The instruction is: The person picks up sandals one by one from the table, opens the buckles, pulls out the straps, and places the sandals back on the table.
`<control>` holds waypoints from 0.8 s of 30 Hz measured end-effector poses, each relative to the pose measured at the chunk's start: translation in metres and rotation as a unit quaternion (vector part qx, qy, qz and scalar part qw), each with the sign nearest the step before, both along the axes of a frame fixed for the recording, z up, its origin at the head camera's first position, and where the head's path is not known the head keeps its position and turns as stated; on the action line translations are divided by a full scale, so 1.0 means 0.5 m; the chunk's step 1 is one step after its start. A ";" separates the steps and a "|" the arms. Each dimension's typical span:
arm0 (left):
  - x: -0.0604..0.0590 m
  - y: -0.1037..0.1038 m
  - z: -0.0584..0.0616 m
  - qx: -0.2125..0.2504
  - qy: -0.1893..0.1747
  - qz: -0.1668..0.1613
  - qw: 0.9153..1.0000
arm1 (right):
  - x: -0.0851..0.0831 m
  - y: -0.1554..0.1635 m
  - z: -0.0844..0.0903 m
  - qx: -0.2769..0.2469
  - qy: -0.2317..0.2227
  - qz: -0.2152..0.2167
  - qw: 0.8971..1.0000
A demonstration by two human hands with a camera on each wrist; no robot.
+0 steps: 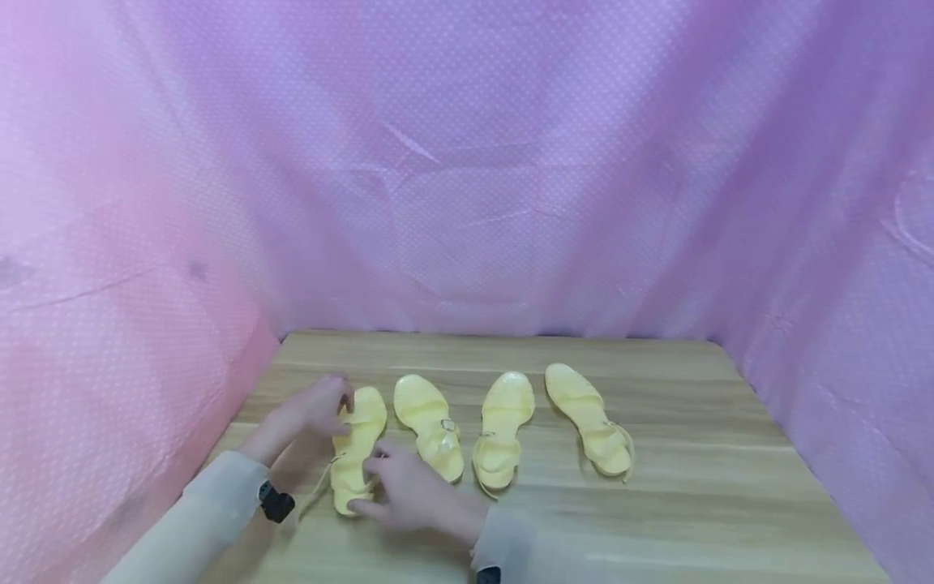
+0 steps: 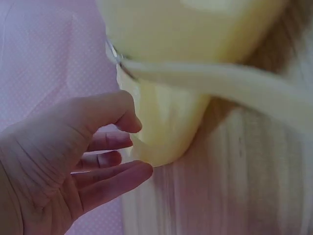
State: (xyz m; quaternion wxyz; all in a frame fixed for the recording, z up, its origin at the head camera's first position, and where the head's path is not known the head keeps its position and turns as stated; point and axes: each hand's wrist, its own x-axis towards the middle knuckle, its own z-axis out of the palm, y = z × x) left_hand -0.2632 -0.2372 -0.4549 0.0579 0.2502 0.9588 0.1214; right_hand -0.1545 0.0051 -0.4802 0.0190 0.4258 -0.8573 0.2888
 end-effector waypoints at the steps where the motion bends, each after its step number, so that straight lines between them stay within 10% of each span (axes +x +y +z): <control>1: 0.004 0.003 0.000 -0.002 0.002 -0.004 1.000 | -0.002 0.016 0.005 -0.006 -0.001 0.003 1.000; 13: 0.066 0.079 0.009 0.035 -0.051 -0.001 0.998 | 0.029 0.154 0.045 -0.026 -0.006 0.003 1.000; 24: 0.194 0.167 0.013 0.108 -0.060 0.087 0.989 | 0.064 0.271 0.038 -0.044 0.040 0.063 0.996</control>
